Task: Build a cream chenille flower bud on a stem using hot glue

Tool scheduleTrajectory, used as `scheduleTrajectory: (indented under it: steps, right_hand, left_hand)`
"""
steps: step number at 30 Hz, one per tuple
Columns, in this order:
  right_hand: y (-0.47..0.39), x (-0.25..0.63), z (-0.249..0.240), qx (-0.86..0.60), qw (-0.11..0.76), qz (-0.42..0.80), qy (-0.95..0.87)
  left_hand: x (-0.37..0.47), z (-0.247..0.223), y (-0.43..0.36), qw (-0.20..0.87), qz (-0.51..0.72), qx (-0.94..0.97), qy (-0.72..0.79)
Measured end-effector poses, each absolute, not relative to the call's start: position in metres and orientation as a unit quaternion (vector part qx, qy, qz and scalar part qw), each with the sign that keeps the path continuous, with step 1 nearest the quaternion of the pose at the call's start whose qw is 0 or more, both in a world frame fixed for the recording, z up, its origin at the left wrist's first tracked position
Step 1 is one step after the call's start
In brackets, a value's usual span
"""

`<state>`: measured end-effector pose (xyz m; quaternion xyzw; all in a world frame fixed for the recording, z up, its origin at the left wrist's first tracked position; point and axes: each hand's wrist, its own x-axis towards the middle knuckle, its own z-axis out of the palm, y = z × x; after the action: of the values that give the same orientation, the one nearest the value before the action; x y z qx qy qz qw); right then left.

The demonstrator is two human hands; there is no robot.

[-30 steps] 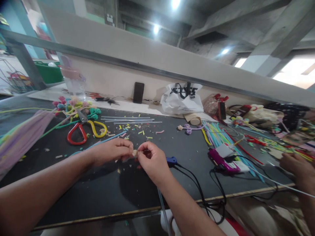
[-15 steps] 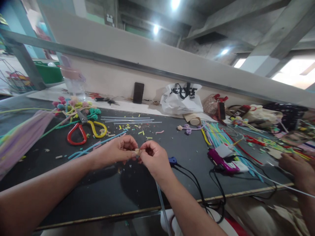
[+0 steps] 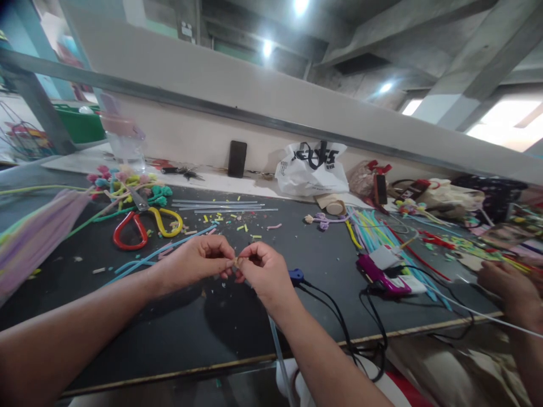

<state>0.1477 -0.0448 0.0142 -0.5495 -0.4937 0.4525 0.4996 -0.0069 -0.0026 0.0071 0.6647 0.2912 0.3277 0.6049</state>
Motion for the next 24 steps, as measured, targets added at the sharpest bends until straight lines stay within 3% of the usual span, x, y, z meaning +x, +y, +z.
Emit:
scheduleTrajectory:
  steps: [24]
  right_hand:
    - [-0.0450,0.1445,0.0123,-0.543,0.475,0.440,-0.535]
  left_hand:
    - [-0.0120,0.0104,0.0023,0.605,0.294,0.674,0.305]
